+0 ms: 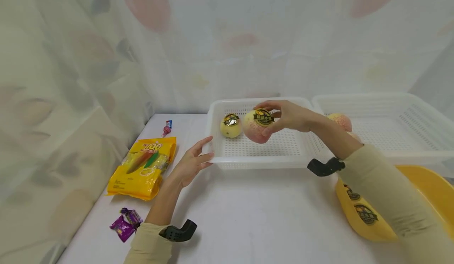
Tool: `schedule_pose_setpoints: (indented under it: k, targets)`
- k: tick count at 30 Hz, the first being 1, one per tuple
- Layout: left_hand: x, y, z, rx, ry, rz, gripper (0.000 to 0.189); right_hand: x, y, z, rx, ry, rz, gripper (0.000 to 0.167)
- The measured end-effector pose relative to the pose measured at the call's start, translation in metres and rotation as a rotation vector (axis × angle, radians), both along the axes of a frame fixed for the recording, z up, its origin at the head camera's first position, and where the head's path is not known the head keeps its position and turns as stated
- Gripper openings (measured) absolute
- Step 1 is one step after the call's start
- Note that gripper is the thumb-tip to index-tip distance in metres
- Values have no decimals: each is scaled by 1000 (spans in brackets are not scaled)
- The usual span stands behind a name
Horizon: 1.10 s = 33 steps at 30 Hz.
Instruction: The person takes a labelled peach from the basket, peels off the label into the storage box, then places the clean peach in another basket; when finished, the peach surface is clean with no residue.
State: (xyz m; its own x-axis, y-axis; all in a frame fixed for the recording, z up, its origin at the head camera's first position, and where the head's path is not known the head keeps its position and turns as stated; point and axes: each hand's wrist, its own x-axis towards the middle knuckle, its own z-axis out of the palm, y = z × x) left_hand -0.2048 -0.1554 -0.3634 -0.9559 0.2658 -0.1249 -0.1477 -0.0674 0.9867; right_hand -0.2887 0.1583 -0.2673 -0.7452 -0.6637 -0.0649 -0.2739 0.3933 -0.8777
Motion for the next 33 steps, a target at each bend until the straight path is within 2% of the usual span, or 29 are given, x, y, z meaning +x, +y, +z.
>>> schedule_pose_setpoints:
  k: [6, 11, 16, 20, 23, 28, 33]
  targets:
    - [1, -2, 2, 3, -2, -3, 62, 53, 8, -11, 44, 90, 53, 77]
    - [2, -3, 4, 0, -4, -3, 62, 88, 11, -22, -10, 54, 97, 75]
    - [1, -4, 3, 13, -4, -5, 63, 114, 11, -41, 27, 18, 90, 72]
    - [1, -4, 3, 14, 5, -9, 62, 129, 6, -58, 142, 54, 11, 72]
    - [2, -5, 3, 8, 12, -10, 62, 135, 2, -72, 197, 97, -21, 72]
    - [1, -5, 2, 3, 16, -13, 63, 139, 1, -87, 186, 133, -29, 69]
    - [0, -5, 2, -19, 17, -10, 62, 142, 3, -90, 176, 140, -36, 71]
